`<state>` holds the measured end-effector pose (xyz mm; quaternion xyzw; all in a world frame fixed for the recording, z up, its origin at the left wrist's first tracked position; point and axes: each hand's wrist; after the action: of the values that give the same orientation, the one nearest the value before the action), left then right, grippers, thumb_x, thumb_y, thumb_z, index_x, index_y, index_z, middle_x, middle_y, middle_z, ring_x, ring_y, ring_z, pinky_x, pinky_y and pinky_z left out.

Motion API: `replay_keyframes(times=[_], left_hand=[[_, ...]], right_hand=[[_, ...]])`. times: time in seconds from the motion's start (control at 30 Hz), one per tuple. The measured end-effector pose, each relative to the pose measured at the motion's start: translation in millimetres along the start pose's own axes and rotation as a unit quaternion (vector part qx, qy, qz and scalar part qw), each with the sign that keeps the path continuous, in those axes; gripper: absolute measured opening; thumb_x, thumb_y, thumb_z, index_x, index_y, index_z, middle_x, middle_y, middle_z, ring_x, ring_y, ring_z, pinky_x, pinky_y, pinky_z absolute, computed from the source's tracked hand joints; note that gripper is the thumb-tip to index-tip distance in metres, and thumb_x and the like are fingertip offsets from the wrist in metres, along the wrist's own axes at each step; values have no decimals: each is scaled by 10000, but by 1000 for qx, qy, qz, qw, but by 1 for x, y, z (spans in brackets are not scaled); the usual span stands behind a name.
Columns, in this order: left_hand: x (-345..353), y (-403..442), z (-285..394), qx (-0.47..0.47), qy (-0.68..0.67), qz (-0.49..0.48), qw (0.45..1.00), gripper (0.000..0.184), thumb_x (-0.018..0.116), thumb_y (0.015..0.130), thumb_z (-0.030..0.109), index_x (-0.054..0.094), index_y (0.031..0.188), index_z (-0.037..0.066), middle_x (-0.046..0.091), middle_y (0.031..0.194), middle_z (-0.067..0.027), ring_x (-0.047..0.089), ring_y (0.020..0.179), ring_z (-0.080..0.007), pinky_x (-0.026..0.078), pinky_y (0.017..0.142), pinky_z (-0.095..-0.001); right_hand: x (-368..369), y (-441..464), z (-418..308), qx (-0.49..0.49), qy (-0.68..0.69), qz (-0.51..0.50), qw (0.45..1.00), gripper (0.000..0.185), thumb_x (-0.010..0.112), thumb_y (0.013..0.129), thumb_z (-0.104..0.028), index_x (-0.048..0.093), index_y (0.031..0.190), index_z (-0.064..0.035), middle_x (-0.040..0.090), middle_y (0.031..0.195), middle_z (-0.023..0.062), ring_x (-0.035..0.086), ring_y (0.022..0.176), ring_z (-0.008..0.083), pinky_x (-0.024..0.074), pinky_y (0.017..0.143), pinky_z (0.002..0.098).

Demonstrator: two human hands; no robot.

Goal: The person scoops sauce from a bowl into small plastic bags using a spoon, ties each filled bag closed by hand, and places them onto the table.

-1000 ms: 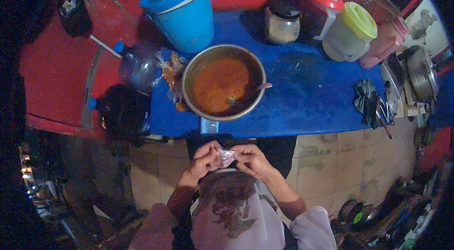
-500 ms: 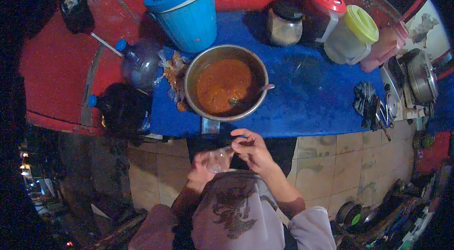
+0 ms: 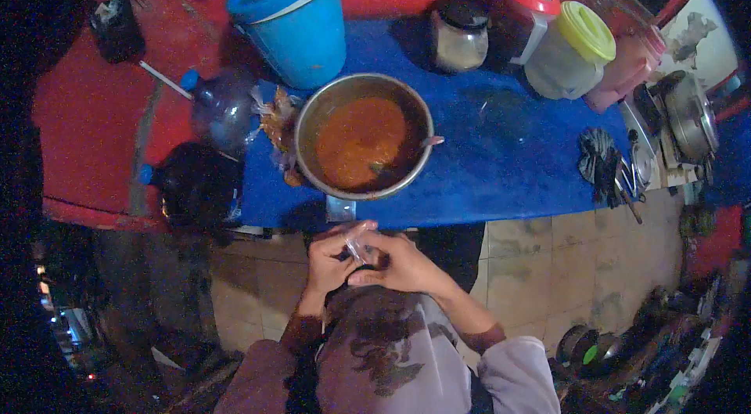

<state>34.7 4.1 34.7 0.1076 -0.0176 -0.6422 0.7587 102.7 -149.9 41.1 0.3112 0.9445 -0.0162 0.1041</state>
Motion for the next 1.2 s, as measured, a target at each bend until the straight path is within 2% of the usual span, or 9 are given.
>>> replay_keyframes(times=[0.17, 0.27, 0.33, 0.43, 0.53, 0.7, 0.87, 1.07, 1.2], left_hand=[[1, 1, -4, 57, -43, -49, 996, 370, 686, 773, 17, 618, 1135, -19, 616, 1167, -165, 625, 1023, -266, 500, 875, -357], [7, -6, -29, -46, -359, 59, 930, 398, 688, 809, 182, 587, 1156, 14, 627, 1148, -149, 632, 985, -281, 514, 840, -415], [4, -8, -30, -60, -409, 97, 905, 427, 683, 822, 220, 559, 1176, 16, 634, 1094, -128, 633, 921, -255, 526, 785, -399], [2, -2, -30, -72, -430, 136, 890, 488, 680, 834, 236, 497, 1228, 16, 619, 964, -58, 594, 784, -158, 519, 690, -292], [-4, 6, -46, 32, -601, 138, 787, 343, 635, 858, 96, 538, 1176, 14, 600, 1055, -86, 593, 966, -200, 531, 784, -272], [-10, 17, -36, 6, -694, 94, 713, 319, 596, 886, 186, 548, 1150, 13, 522, 1244, -89, 546, 1103, -196, 493, 959, -319], [-15, 22, -45, -3, -762, 145, 631, 423, 585, 903, 195, 484, 1276, 21, 522, 1251, -150, 536, 1150, -237, 491, 960, -310], [-7, 35, -13, -100, -354, 266, 891, 472, 601, 899, 141, 433, 1311, -18, 574, 1205, -141, 610, 1047, -243, 547, 841, -317], [1, 49, -7, -75, -269, 235, 931, 496, 656, 815, -24, 472, 1274, -56, 605, 1139, -146, 620, 1013, -226, 521, 868, -327]], right_hand=[[-36, 6, -24, 33, -25, -149, 988, 331, 818, 686, -264, 614, 822, -43, 549, 654, 80, 542, 624, 160, 421, 553, 308], [-71, 15, -3, -24, -12, 163, 986, 221, 658, 846, -169, 633, 1036, -60, 656, 829, 60, 561, 635, 138, 431, 543, 294], [-95, 39, -20, 56, -269, 352, 895, 252, 616, 875, -214, 613, 1037, -21, 603, 869, 122, 594, 700, 224, 458, 611, 314], [-121, 55, 23, 63, -404, 358, 839, 262, 629, 871, -249, 624, 1007, -26, 565, 867, 138, 604, 722, 248, 456, 597, 327], [-131, 70, 18, 37, -406, 310, 859, 224, 638, 863, -224, 634, 922, -8, 618, 834, 120, 609, 647, 218, 464, 555, 339], [-123, 112, -1, 107, 50, 234, 965, 112, 643, 829, -111, 637, 811, 0, 654, 691, 49, 530, 476, 105, 412, 424, 268], [-115, 132, 3, 105, 88, 195, 971, 112, 633, 844, -111, 632, 829, 0, 636, 686, 39, 479, 447, 68, 359, 390, 221], [-119, 126, -54, 50, 153, 209, 965, 153, 640, 861, -138, 624, 812, 6, 634, 682, 30, 444, 429, 60, 317, 373, 214], [-108, 121, -93, 20, 124, 192, 973, 157, 647, 864, -146, 636, 823, 5, 649, 705, 38, 504, 517, 57, 372, 443, 214]])
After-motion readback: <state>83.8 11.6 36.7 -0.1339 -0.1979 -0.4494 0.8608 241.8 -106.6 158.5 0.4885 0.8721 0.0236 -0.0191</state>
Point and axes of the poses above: each hand's wrist, its own y-axis towards the middle knuckle, its own x-axis out of the palm, z = x × y
